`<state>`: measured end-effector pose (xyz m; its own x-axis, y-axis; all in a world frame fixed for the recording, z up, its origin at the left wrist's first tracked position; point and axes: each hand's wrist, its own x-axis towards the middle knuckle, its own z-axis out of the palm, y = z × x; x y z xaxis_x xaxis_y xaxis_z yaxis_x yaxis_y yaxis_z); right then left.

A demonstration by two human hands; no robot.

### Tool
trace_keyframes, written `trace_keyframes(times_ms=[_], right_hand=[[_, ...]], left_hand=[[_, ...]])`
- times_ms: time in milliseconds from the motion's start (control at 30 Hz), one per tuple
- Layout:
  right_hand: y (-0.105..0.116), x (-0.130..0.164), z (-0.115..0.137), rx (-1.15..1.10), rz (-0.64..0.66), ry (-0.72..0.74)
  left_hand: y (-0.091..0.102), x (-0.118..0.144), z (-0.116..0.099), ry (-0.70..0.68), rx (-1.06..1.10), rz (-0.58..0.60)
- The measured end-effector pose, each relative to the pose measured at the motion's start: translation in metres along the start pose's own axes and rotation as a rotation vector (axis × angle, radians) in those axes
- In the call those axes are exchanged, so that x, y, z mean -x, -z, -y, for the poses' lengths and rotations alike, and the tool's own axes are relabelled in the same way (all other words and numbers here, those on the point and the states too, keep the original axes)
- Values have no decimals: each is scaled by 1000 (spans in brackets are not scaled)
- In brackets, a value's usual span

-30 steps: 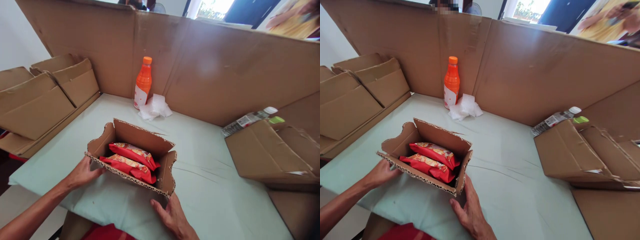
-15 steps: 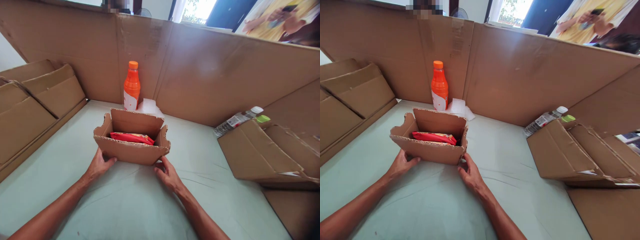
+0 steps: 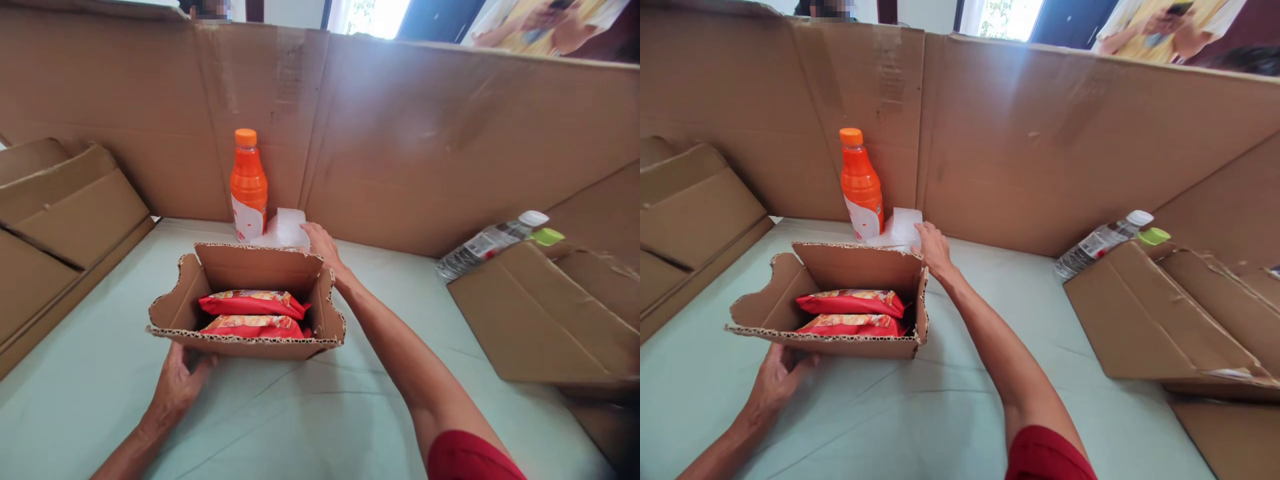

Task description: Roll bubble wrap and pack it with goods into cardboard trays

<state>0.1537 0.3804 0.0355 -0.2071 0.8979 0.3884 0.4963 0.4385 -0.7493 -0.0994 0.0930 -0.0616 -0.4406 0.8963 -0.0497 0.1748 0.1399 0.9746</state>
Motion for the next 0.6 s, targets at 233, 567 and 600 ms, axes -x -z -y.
trace_keyframes(times_ms=[233,567,600], right_hand=[[11,0,-18,-229,-305,-231],[81,197,3,-559,-354,-680],[84,223,14,-590,-286,-736]], left_hand=[[2,-2,6,-23,27,-14],[2,-5,-5,-74,-3,-40],[2,-4,-7,-76,-4,-42]])
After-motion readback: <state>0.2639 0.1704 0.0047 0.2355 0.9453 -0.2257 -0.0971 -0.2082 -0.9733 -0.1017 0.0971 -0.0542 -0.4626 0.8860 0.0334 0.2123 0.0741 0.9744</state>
